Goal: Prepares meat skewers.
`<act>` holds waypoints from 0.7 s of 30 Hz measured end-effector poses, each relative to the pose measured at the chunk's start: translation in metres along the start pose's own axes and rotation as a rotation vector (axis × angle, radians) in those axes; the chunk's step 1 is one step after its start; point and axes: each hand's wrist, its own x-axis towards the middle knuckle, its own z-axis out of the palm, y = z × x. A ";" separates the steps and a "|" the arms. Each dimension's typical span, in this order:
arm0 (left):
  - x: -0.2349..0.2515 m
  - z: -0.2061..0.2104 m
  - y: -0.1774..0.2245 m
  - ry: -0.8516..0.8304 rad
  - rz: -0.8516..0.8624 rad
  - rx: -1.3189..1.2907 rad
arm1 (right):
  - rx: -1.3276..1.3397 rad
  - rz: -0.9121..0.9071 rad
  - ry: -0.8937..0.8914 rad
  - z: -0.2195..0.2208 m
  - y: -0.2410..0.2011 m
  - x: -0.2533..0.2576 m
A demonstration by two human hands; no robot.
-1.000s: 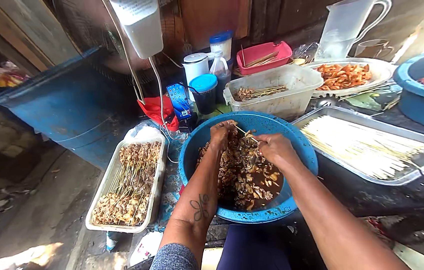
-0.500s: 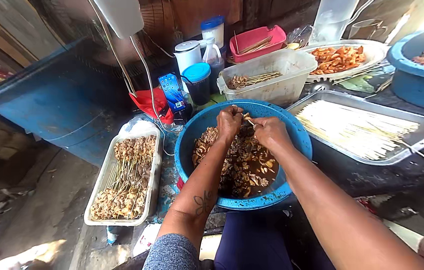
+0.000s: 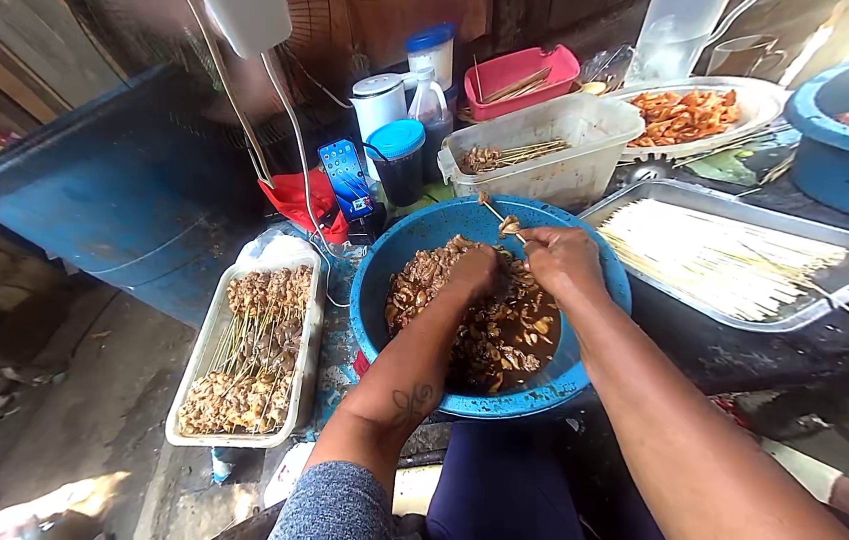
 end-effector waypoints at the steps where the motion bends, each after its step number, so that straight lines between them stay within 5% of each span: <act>1: 0.000 0.007 0.008 -0.068 -0.050 0.088 | 0.002 -0.003 -0.006 0.000 0.001 -0.001; 5: 0.009 0.003 0.001 -0.072 -0.036 -0.031 | -0.003 0.018 -0.027 -0.001 0.001 -0.001; 12: -0.005 -0.024 -0.024 0.130 -0.216 -1.253 | -0.025 0.003 -0.095 -0.001 0.000 0.001; 21: 0.003 -0.029 -0.035 0.379 -0.188 -1.363 | -0.073 0.009 -0.181 -0.001 -0.001 -0.002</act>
